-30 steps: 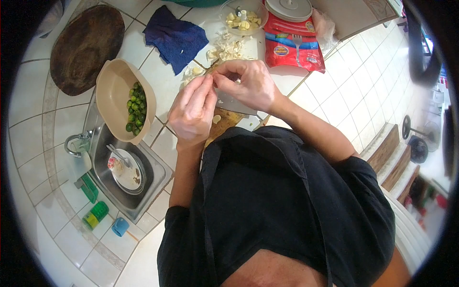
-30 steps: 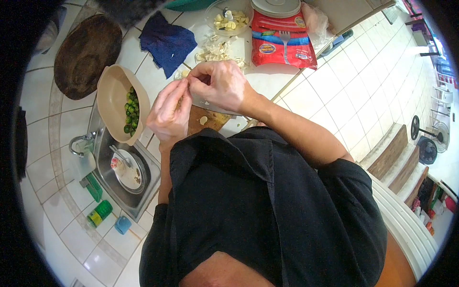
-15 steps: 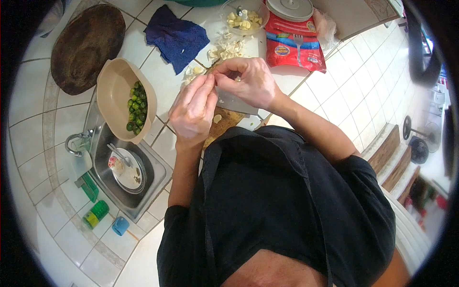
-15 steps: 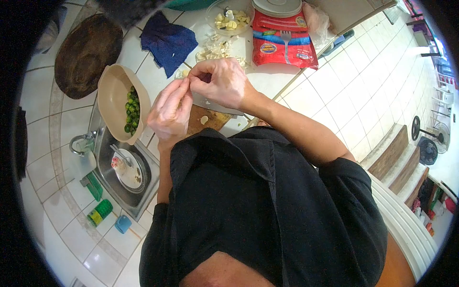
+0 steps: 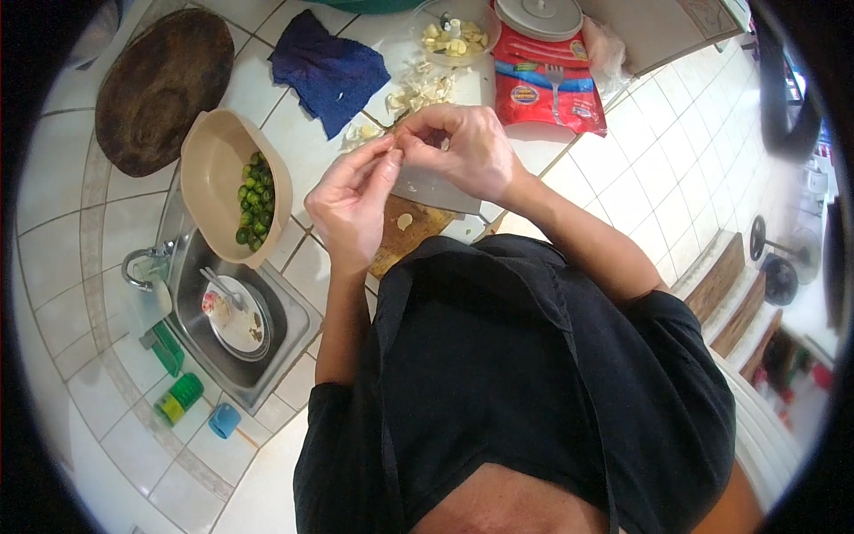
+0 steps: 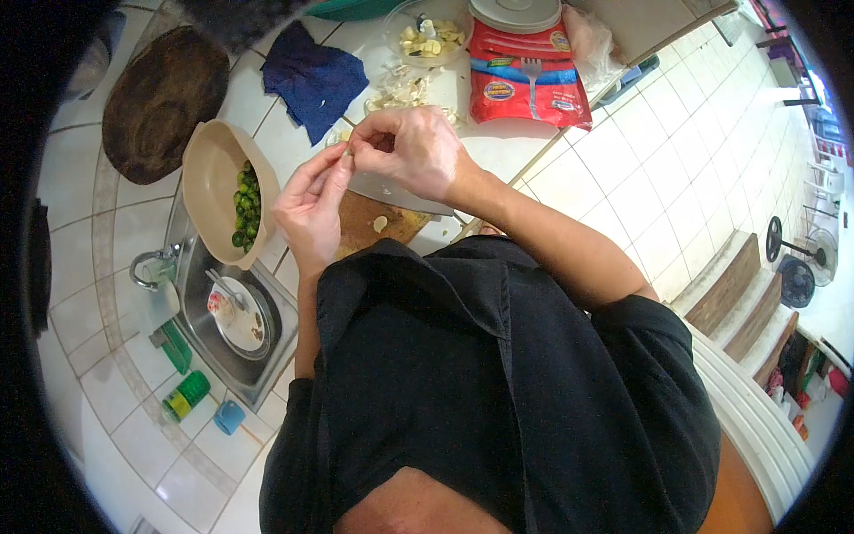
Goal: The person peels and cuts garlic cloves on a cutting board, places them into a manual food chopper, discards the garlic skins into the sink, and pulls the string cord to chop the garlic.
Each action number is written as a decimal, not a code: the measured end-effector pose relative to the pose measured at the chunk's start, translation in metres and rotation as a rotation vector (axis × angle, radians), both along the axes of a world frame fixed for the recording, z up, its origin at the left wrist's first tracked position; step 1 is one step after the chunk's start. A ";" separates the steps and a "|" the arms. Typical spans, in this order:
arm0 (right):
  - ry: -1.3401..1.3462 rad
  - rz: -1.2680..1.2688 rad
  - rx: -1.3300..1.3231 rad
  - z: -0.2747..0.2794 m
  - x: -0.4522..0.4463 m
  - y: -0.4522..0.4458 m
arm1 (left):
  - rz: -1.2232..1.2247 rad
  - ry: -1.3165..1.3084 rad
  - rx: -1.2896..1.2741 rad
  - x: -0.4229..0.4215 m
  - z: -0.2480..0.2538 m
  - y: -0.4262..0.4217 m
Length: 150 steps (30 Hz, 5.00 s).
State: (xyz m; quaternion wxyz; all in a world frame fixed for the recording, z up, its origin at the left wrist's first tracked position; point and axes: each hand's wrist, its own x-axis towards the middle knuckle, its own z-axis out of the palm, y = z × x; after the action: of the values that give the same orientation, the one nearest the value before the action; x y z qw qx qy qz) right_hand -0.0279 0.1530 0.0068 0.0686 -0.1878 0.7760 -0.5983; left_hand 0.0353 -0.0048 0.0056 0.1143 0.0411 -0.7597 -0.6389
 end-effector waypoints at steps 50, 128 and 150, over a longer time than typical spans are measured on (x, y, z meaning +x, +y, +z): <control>0.162 0.380 0.595 -0.038 0.033 0.037 | 0.227 0.030 -0.698 0.088 -0.073 -0.010; 0.911 -0.020 0.910 -0.021 -0.094 0.083 | 0.367 -0.097 -0.593 -0.014 -0.010 -0.060; 0.365 0.370 0.688 -0.044 0.025 0.048 | -0.246 -0.065 -1.079 -0.082 -0.066 -0.063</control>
State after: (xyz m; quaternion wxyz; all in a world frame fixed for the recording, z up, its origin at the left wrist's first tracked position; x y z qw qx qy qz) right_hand -0.0029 0.2013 -0.0368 0.0952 -0.3926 0.8829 -0.2393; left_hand -0.0468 -0.0676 -0.0600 0.0202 -0.0923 -0.9816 -0.1661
